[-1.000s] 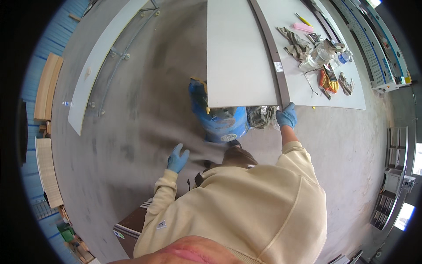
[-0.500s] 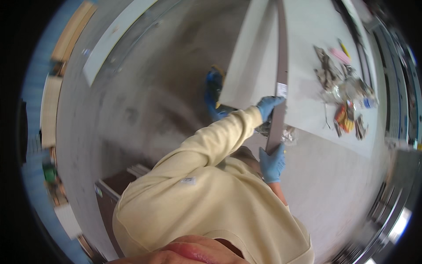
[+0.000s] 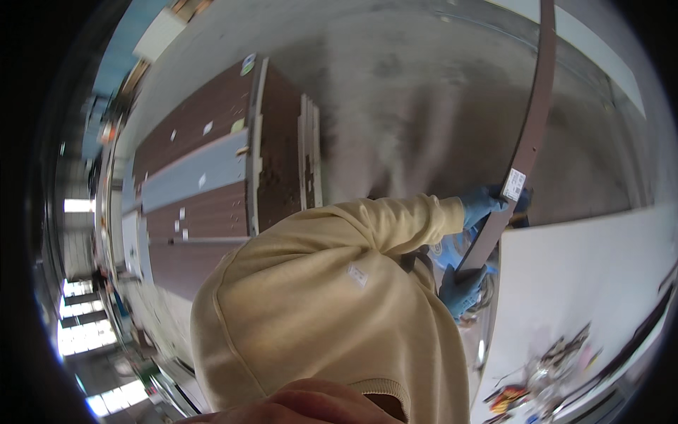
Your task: The person places a large brown panel onto a gray cabinet frame, then repeatedly picks up and positions several long trim strips along the panel edges. The person aligns each strip by hand and adjusts its position multiple times before moving to the next strip.
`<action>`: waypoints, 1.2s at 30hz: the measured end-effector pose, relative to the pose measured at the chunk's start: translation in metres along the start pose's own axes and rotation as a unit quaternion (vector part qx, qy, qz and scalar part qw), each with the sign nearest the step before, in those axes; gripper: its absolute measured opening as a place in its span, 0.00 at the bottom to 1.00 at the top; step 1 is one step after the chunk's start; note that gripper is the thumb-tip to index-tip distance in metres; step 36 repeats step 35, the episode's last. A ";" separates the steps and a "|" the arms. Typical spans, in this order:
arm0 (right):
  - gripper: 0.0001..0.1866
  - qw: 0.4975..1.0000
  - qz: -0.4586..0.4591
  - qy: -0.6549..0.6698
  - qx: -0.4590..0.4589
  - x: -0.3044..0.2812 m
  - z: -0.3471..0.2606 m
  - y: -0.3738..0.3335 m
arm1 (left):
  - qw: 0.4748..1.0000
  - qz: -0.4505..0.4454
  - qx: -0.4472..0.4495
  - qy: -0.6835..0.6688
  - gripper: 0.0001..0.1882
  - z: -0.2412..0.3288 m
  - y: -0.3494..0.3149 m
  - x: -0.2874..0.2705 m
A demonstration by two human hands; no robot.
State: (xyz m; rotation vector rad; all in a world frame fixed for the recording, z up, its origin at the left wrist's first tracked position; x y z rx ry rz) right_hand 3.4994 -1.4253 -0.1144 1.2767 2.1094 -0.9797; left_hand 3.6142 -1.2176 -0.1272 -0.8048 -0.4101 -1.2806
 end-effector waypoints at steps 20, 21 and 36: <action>0.33 0.648 -0.354 -0.177 -0.650 0.375 -0.497 -0.051 | 0.749 0.487 0.386 -0.230 0.15 0.255 -0.533 -0.442; 0.32 0.633 -0.345 -0.182 -0.668 0.388 -0.513 -0.059 | 0.728 0.494 0.404 -0.250 0.15 0.254 -0.547 -0.455; 0.35 0.516 -0.399 -0.164 -0.740 0.575 -0.603 -0.103 | 0.677 0.590 0.362 -0.252 0.22 0.264 -0.656 -0.608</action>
Point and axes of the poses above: each hand's wrist, its own y-axis towards the middle knuckle, its own x-axis out of the palm, z = x × y, the point moved 6 cm from there along y, towards the middle knuckle, and after that the axes turned 10 degrees about -z, right-handed, at the moved point
